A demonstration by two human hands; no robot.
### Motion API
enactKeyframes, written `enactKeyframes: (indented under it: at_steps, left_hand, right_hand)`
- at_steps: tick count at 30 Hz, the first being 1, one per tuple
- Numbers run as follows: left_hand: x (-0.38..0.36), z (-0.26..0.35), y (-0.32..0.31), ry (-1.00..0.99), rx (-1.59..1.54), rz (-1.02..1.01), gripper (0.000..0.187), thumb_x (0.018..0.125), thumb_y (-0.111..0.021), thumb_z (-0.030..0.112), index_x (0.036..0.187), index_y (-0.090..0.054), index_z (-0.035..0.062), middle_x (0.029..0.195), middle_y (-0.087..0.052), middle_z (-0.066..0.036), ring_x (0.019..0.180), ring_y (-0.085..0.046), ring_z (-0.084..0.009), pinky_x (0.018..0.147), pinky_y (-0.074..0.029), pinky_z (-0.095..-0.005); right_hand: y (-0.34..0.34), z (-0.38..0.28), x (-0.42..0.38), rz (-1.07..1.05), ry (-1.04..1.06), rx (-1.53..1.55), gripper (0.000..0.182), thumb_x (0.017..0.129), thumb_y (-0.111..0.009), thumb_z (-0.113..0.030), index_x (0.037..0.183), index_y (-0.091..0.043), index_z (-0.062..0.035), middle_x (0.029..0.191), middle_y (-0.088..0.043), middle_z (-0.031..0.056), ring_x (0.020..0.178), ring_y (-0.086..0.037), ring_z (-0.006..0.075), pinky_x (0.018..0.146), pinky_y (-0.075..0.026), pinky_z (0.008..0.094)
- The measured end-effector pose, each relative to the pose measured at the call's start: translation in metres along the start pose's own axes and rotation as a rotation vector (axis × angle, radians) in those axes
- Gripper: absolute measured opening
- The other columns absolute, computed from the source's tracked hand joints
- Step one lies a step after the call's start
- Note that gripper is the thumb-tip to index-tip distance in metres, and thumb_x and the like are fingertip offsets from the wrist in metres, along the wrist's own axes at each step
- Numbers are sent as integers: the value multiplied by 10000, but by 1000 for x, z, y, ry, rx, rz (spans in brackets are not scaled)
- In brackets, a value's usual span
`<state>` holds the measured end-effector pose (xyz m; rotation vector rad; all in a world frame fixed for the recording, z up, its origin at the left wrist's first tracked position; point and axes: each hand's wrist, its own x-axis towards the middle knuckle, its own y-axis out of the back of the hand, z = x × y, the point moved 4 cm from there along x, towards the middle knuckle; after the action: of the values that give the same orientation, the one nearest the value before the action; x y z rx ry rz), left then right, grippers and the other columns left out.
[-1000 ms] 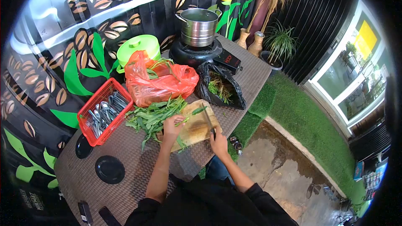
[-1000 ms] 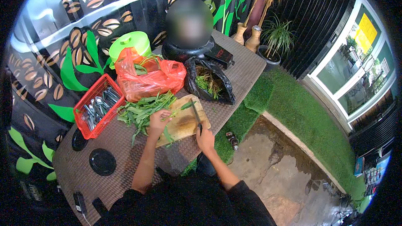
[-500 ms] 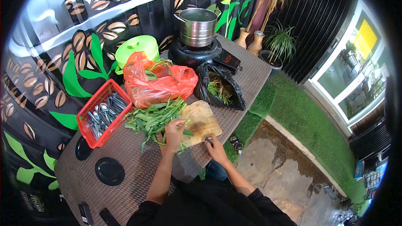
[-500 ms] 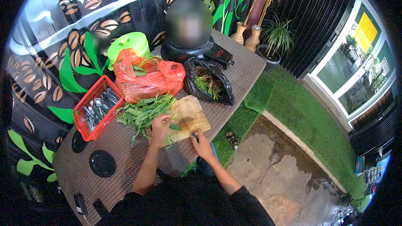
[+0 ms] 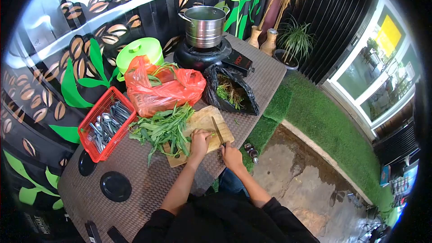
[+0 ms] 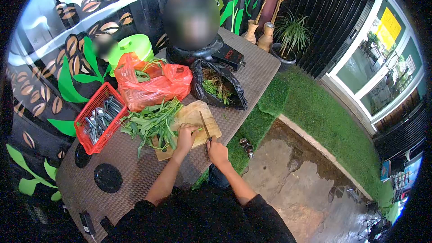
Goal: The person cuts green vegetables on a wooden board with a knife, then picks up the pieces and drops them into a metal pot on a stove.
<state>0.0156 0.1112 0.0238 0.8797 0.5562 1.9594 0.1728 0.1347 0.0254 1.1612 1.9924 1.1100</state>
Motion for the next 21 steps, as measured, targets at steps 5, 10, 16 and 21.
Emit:
enactKeyframes:
  at_steps: [5, 10, 16, 21]
  left_hand:
    - [-1, -4, -8, 16, -73, 56, 140, 719, -657, 93, 841, -707, 42, 848, -630, -95, 894, -523, -281, 827, -385, -394]
    - [-1, 0, -6, 29, -92, 81, 113, 713, -658, 86, 805, -704, 39, 813, -632, -92, 890, -516, -269, 822, -384, -391]
    - [1, 4, -3, 22, -18, 94, 81, 705, -655, 64, 769, -701, 44, 813, -635, -88, 880, -511, -266, 832, -378, -377]
    - [-1, 4, 0, 35, -90, 116, 93, 706, -659, 61, 784, -702, 38, 808, -633, -92, 883, -512, -269, 833, -375, -381]
  right_hand:
    - [10, -6, 10, -72, 47, -80, 321, 927, -423, -307, 990, -454, 6, 722, -629, 241, 691, -627, 412, 636, -505, 480]
    - [11, -18, -8, -70, 17, -108, 320, 929, -420, -306, 989, -448, 8, 713, -628, 241, 682, -631, 411, 614, -513, 482]
    - [-20, -16, 16, -28, -5, -149, 312, 933, -414, -304, 980, -449, 2, 725, -632, 237, 692, -640, 400, 608, -519, 473]
    - [2, -24, 11, -89, 9, -118, 312, 927, -414, -292, 1009, -461, 5, 798, -629, 257, 728, -642, 392, 625, -520, 467]
